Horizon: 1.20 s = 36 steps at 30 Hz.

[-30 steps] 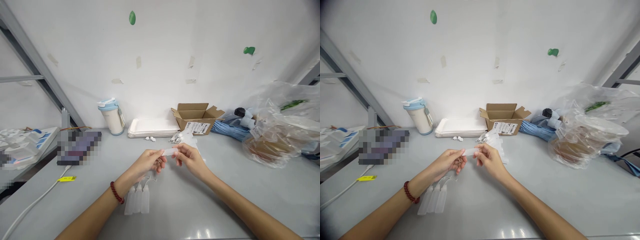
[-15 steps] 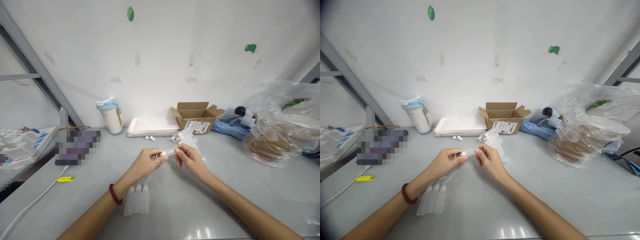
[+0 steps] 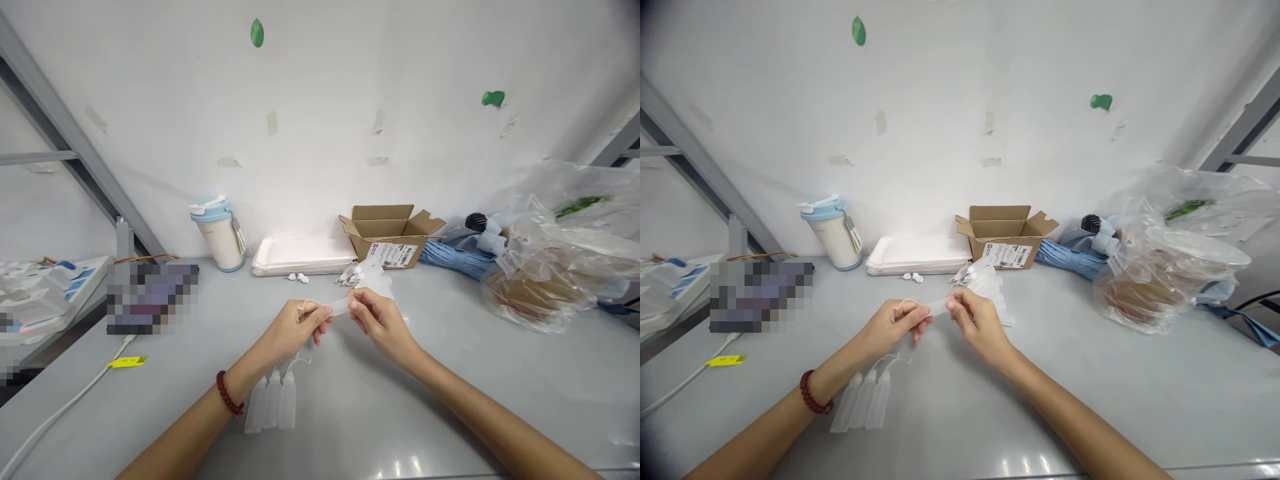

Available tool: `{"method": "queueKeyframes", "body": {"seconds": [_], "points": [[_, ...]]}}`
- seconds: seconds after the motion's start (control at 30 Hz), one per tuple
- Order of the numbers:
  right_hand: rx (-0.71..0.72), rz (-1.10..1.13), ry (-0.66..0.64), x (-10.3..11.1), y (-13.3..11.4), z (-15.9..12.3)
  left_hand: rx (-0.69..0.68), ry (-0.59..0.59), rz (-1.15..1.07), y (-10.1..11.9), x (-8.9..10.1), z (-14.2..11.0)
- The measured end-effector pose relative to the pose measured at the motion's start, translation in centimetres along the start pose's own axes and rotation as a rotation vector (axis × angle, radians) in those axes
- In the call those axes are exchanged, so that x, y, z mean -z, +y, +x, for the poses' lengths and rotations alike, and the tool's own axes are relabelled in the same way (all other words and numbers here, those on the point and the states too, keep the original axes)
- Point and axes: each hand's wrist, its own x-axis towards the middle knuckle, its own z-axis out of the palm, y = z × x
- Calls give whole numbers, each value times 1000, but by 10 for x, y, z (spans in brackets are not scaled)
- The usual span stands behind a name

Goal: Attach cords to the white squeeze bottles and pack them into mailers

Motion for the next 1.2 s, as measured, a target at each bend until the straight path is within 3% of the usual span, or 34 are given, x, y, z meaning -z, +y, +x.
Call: {"method": "queueKeyframes", "body": {"seconds": [0.2, 0.27, 0.4, 0.53, 0.67, 0.9, 1.1, 1.2], "points": [[-58, -26, 19, -3, -1, -2, -331, 125, 393, 1, -4, -4], [-71, -30, 30, -4, -1, -2, -377, 158, 450, -1, -5, -4], [-124, -8, 50, -6, 1, -1, -239, 128, 349, -1, -5, -3], [-144, 76, 47, -6, 3, 2, 11, -23, 30, -1, -3, 0], [-103, -4, 34, -4, 2, 3, 116, -145, -159, -1, -4, 1], [-141, -74, 12, -10, 4, 0, 159, -87, -203, 3, -2, -1], [-311, 304, -112, -13, 4, 3, 104, -70, -137, 3, 6, -1], [-355, 369, -137, -13, 5, 5, 54, -57, -61, 2, 6, -1]]}}
